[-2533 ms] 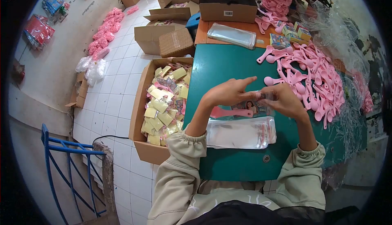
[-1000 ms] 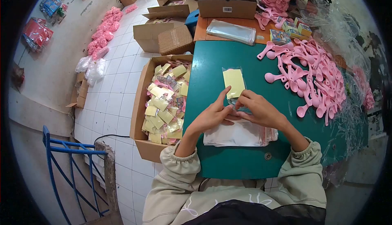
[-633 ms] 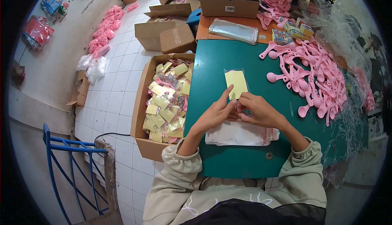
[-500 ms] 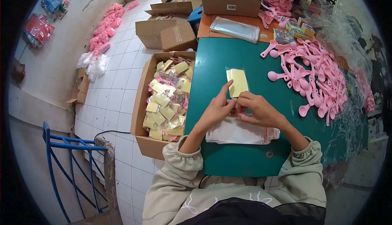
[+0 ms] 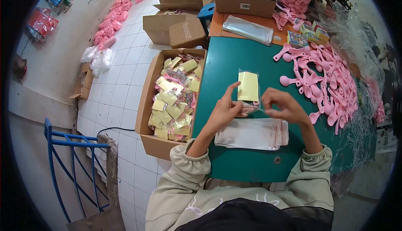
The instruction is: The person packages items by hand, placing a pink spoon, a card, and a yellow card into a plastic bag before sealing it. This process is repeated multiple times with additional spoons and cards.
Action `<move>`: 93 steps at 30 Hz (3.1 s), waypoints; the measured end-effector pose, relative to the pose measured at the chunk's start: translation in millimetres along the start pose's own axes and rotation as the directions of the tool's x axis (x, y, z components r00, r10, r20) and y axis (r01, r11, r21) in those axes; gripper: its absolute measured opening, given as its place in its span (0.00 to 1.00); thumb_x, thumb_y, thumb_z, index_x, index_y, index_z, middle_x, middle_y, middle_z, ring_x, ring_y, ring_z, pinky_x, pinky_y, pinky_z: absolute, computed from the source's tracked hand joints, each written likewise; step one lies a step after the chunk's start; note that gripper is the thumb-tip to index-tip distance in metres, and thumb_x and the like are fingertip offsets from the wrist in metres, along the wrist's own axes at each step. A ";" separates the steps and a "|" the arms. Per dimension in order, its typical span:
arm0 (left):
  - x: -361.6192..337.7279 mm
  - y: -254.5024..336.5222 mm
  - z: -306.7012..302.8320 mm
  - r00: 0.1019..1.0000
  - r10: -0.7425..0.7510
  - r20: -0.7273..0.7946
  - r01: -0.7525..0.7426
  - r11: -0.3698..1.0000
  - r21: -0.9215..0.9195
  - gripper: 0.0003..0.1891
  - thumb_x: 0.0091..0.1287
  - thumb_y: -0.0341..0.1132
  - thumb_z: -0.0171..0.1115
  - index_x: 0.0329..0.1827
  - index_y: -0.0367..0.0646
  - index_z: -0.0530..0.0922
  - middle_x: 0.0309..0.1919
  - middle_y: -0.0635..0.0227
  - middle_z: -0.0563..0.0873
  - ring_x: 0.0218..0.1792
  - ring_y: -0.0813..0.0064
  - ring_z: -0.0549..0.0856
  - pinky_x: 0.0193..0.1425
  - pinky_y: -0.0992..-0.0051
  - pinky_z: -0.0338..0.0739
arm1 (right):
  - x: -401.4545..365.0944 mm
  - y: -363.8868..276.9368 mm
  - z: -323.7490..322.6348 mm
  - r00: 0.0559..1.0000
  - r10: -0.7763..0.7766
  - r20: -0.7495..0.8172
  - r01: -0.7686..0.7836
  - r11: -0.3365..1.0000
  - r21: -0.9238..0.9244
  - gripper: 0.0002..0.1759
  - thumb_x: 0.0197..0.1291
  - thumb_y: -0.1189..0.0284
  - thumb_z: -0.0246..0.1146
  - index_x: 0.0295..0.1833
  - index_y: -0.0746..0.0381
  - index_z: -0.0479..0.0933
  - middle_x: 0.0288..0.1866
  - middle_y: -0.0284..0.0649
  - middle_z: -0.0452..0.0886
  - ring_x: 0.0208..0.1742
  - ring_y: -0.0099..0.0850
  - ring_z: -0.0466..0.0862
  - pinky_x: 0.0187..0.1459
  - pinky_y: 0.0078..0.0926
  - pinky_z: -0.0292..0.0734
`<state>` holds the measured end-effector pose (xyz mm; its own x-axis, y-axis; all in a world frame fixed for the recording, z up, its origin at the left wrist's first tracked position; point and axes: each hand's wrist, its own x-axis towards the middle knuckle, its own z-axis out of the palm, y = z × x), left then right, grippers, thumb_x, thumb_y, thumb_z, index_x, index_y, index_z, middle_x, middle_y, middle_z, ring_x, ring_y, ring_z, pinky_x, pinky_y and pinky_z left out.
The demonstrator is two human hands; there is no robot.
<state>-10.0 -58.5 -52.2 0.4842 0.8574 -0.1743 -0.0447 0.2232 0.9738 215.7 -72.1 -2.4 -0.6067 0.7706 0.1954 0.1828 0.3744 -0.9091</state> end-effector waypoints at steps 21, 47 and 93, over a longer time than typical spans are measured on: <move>-10.9 13.3 30.0 0.925 0.358 0.126 -0.349 0.675 0.650 0.12 0.57 0.27 0.65 0.42 0.42 0.74 0.38 0.62 0.74 0.36 0.65 0.79 0.40 0.69 0.76 | -27.4 -34.8 -23.2 0.942 0.323 -0.092 -0.228 0.817 0.529 0.07 0.56 0.82 0.64 0.38 0.66 0.71 0.36 0.41 0.80 0.36 0.22 0.79 0.38 0.19 0.74; -13.7 24.9 10.1 0.953 0.302 -0.019 -0.255 0.836 0.485 0.08 0.56 0.28 0.67 0.36 0.39 0.78 0.37 0.66 0.80 0.36 0.73 0.82 0.37 0.76 0.76 | -16.4 3.1 39.7 0.842 0.346 -0.413 -0.354 0.933 0.061 0.07 0.56 0.80 0.63 0.41 0.67 0.76 0.46 0.39 0.70 0.43 0.25 0.78 0.42 0.20 0.80; -11.2 51.1 -24.8 0.936 0.346 0.057 -0.253 0.554 0.793 0.13 0.58 0.34 0.65 0.44 0.40 0.77 0.44 0.59 0.79 0.43 0.58 0.80 0.46 0.65 0.75 | -49.4 55.6 -71.7 0.872 0.036 -0.488 -0.480 0.256 -0.839 0.09 0.48 0.80 0.59 0.37 0.60 0.74 0.45 0.37 0.75 0.51 0.38 0.72 0.50 0.40 0.66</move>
<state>-39.4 -45.2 -4.1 0.4880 0.8535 0.1826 0.5458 -0.4616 0.6993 311.3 -52.4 -36.2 -0.1445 0.9371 0.3176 0.9872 0.1583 -0.0179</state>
